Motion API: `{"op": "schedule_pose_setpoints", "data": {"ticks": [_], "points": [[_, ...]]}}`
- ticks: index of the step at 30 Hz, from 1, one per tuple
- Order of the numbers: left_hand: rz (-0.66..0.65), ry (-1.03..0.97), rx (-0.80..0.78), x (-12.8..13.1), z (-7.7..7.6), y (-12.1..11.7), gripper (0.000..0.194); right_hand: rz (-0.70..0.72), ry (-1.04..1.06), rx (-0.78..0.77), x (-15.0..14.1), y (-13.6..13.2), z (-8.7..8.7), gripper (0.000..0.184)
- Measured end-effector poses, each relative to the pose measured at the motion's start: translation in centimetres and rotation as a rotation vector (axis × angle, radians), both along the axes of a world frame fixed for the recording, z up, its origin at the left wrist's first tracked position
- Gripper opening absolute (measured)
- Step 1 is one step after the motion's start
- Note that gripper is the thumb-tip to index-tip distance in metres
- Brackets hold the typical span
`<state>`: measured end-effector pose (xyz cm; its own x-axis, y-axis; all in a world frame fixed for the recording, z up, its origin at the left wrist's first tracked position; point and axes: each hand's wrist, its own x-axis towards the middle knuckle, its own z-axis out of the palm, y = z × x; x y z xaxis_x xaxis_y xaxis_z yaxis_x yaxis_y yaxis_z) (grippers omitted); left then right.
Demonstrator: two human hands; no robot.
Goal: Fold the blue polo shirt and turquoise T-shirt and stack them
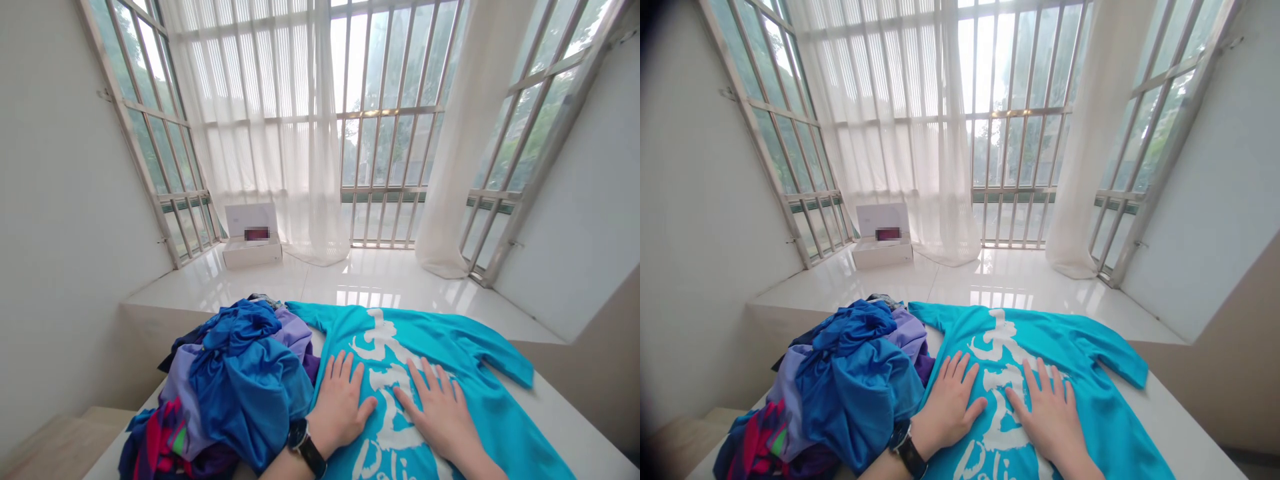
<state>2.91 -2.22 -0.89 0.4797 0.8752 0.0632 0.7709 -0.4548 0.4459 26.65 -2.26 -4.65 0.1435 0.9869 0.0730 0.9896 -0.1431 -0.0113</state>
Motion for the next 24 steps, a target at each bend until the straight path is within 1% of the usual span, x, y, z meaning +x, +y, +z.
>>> {"op": "schedule_pose_setpoints", "data": {"ticks": [6, 10, 13, 16, 20, 24], "points": [[0.006, 0.027, 0.011, -0.2, -0.6, 0.3, 0.067, 0.005, 0.008, -0.023, -0.2, -0.3, 0.6, 0.083], [0.008, 0.043, 0.037, -0.3, -1.1, 0.3, 0.064, 0.008, 0.05, -0.001, 0.0, -0.3, 0.4, 0.084], [0.008, 0.046, 0.047, -0.3, -1.1, 0.3, 0.063, 0.014, 0.063, 0.009, 0.1, -0.4, 0.1, 0.085], [0.013, 0.04, 0.029, -0.2, -0.8, 0.2, 0.064, 0.02, 0.09, 0.048, 0.2, -0.3, -0.4, 0.085], [0.013, 0.019, -0.011, -0.1, 0.1, 0.0, 0.068, 0.011, 0.158, 0.089, 1.1, 0.1, -0.9, 0.083], [0.008, -0.005, -0.034, 0.1, 1.0, -0.2, 0.07, -0.007, 0.232, 0.205, 2.7, 0.9, -1.3, 0.082]]}}
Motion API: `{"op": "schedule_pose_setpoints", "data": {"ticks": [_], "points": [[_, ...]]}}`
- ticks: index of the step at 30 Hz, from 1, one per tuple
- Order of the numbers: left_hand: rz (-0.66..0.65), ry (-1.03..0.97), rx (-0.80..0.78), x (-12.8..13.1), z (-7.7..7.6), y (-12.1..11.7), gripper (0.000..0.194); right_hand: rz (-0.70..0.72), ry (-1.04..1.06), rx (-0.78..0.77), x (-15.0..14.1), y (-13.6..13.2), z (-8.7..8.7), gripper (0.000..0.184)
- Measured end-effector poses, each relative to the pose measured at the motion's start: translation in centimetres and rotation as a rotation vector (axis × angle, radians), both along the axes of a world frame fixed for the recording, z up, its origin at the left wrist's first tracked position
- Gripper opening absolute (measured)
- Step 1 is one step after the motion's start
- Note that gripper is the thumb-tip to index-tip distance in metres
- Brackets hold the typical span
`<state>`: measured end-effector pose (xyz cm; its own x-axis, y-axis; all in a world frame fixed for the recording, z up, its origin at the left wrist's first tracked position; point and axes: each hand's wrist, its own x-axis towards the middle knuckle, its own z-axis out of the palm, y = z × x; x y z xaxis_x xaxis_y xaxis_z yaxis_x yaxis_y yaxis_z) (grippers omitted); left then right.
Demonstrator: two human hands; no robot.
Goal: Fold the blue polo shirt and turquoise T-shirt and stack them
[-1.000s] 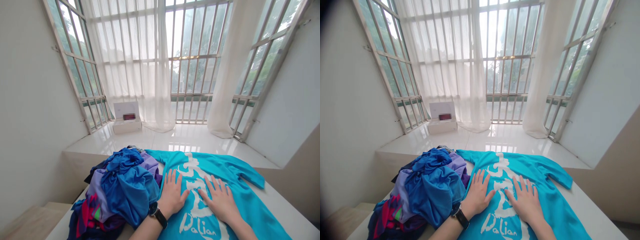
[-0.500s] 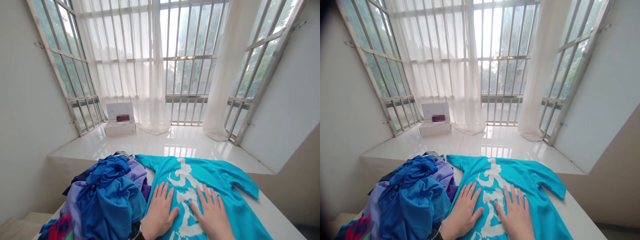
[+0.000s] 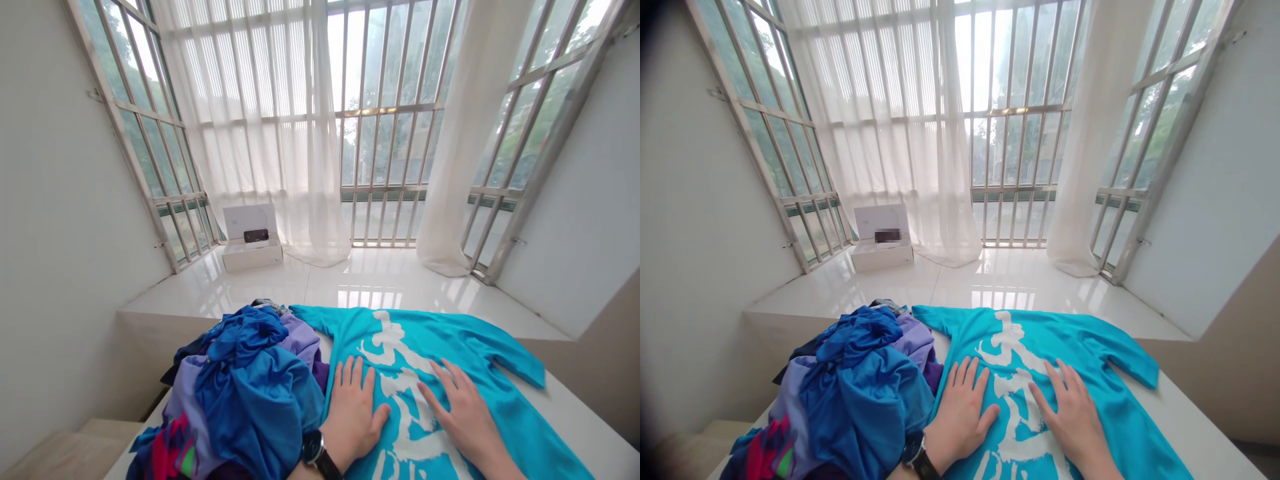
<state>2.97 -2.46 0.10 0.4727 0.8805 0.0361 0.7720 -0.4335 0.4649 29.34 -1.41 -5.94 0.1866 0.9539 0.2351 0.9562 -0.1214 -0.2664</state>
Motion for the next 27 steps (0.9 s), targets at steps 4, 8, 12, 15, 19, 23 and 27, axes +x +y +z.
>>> {"op": "schedule_pose_setpoints", "data": {"ticks": [4, 8, 12, 15, 19, 23, 27], "points": [[-0.006, -0.006, -0.037, 0.1, 0.7, -0.2, 0.074, 0.001, 0.009, 0.029, 1.5, 0.4, -0.7, 0.084], [-0.021, -0.024, -0.063, 0.1, 0.9, -0.2, 0.073, 0.008, 0.019, -0.05, 2.4, 0.4, -1.6, 0.086], [-0.025, -0.032, -0.071, 0.0, 0.7, -0.1, 0.071, 0.009, 0.023, -0.116, 3.1, 0.2, -2.1, 0.089], [-0.028, -0.038, -0.082, 0.0, 0.8, -0.1, 0.071, 0.007, 0.006, -0.138, 3.4, 0.1, -2.3, 0.09], [-0.029, -0.021, -0.098, 0.0, 1.1, -0.3, 0.07, 0.005, -0.028, -0.173, 3.9, 0.0, -2.8, 0.094], [-0.028, 0.014, -0.095, 0.3, 1.0, -0.6, 0.07, 0.019, -0.102, -0.158, 3.9, -0.1, -3.1, 0.091], [-0.025, 0.073, -0.071, 0.7, 0.8, -0.9, 0.072, -0.001, -0.171, -0.192, 2.9, -0.6, -2.1, 0.084]]}}
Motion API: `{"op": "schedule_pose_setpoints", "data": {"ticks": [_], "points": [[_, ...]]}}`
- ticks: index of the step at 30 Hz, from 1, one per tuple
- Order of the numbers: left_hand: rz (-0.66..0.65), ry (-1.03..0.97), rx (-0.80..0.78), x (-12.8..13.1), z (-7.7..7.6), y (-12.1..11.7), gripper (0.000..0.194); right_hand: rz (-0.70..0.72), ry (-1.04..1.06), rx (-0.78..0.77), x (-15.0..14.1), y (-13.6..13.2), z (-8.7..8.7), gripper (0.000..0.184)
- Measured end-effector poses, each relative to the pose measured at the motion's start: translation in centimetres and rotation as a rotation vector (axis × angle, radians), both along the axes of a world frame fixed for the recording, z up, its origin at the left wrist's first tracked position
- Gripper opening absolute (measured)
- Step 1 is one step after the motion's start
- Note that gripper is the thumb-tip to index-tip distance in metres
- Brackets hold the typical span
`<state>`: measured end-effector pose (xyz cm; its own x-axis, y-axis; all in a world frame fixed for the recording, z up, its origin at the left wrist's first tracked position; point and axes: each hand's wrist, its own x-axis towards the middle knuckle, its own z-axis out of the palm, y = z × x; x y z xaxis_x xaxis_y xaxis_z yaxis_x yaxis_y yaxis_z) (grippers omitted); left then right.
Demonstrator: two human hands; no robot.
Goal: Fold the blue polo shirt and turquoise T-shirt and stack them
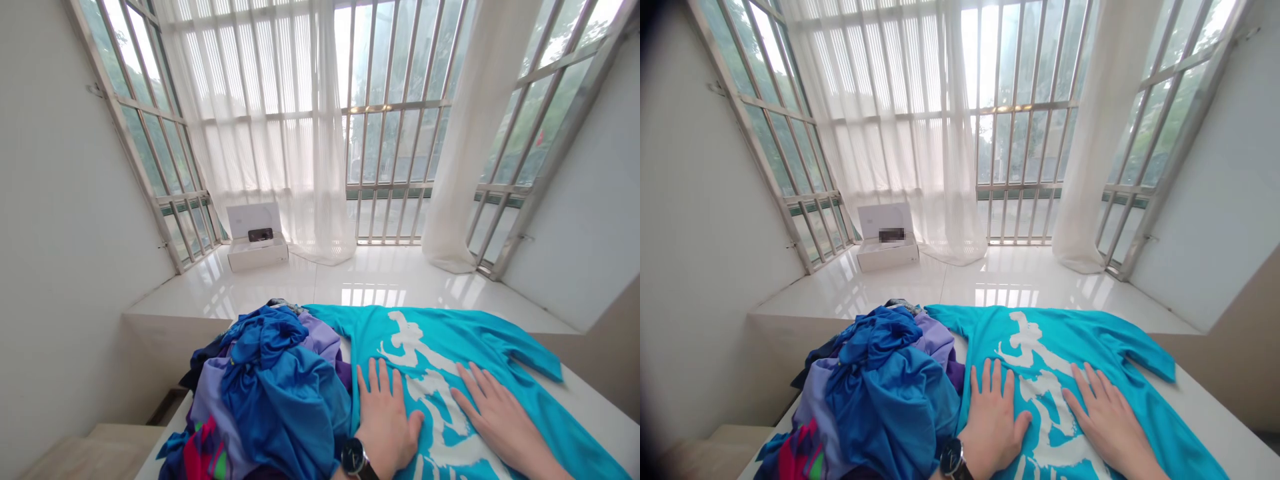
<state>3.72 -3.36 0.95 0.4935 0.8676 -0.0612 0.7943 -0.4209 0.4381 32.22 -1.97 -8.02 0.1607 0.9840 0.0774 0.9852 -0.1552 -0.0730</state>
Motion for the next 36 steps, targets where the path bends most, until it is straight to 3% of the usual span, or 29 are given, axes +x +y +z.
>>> {"op": "schedule_pose_setpoints", "data": {"ticks": [18, 30, 36], "points": [[0.032, 0.036, 0.065, 1.0, 0.3, -3.1, 0.074, -0.073, -0.102, -0.037, -2.6, -3.2, 3.3, 0.072], [0.095, 0.052, 0.046, 2.1, 0.4, -7.7, 0.074, -0.035, -0.056, -0.004, -2.0, -6.1, 2.9, 0.074], [0.052, 0.108, 0.076, 1.2, 1.7, -7.2, 0.071, -0.019, -0.069, -0.051, -1.8, -7.0, 3.5, 0.075]]}}
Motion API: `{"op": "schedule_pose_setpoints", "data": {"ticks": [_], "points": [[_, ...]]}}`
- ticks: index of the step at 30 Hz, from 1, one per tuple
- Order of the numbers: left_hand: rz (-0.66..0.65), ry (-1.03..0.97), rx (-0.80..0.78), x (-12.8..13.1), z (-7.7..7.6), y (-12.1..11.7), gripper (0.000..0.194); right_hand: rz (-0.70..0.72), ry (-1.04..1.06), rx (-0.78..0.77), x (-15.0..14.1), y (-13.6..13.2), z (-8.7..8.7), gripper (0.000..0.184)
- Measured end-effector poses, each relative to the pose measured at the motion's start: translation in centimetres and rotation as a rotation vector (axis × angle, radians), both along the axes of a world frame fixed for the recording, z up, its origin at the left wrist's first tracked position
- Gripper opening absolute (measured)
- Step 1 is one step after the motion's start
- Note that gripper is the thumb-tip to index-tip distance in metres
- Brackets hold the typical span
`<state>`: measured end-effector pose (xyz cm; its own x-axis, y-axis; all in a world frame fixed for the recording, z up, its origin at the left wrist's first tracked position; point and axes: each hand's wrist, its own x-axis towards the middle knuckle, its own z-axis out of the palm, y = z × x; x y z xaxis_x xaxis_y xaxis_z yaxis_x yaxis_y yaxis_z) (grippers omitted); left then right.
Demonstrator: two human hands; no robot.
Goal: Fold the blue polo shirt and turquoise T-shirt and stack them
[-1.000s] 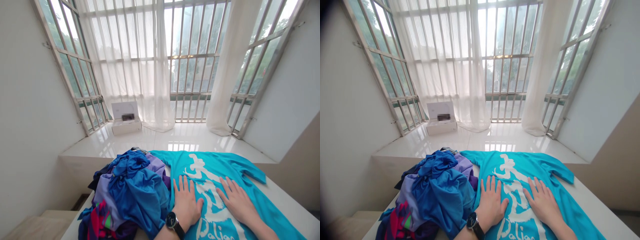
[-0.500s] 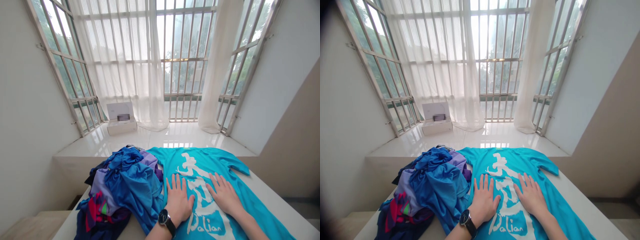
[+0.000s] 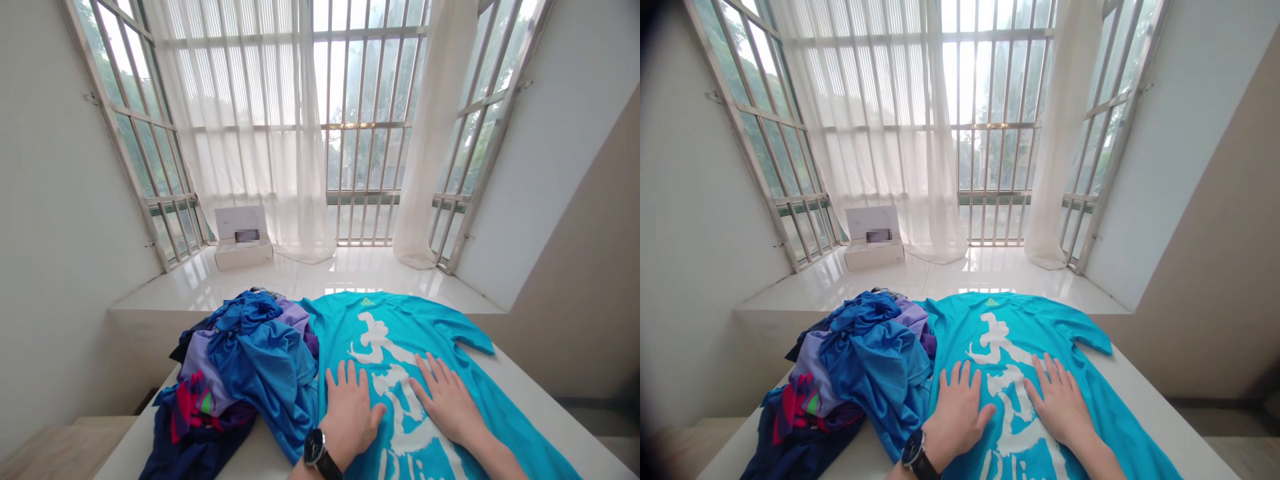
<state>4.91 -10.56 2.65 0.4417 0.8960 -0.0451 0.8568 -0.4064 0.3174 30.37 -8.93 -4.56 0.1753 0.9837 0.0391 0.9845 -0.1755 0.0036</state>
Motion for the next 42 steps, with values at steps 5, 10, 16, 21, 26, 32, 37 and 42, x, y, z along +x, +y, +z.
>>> {"op": "schedule_pose_setpoints", "data": {"ticks": [5, 10, 16, 21, 26, 32, 37, 42], "points": [[-0.004, 0.057, 0.133, -0.5, 1.7, 2.9, 0.051, 0.006, 0.037, 0.025, 0.1, -0.4, -0.1, 0.077], [-0.019, 0.006, 0.197, 0.4, 1.2, 6.8, 0.05, -0.018, 0.045, -0.007, -0.3, -1.0, 0.4, 0.075], [-0.03, -0.069, 0.099, 1.5, -2.4, 8.6, 0.078, -0.021, 0.112, -0.031, 0.3, -2.0, 1.1, 0.075], [-0.018, -0.08, 0.071, 2.5, -3.3, 7.9, 0.082, -0.003, 0.145, -0.152, 1.2, 0.4, 3.2, 0.072], [-0.014, -0.089, 0.005, 3.0, -2.5, 7.3, 0.077, -0.064, 0.094, 0.148, 4.1, 7.2, 5.3, 0.062], [-0.041, -0.21, -0.081, 2.4, -1.6, 6.9, 0.075, -0.361, 0.119, 0.154, 9.9, 13.2, 2.9, 0.079], [-0.074, -0.34, -0.118, 2.1, -1.1, 6.7, 0.07, -0.256, 0.07, 0.248, 7.5, 15.6, 0.6, 0.078], [-0.061, -0.386, -0.137, 2.1, -1.7, 7.0, 0.07, -0.379, 0.099, 0.136, 5.9, 15.8, -0.7, 0.098]]}}
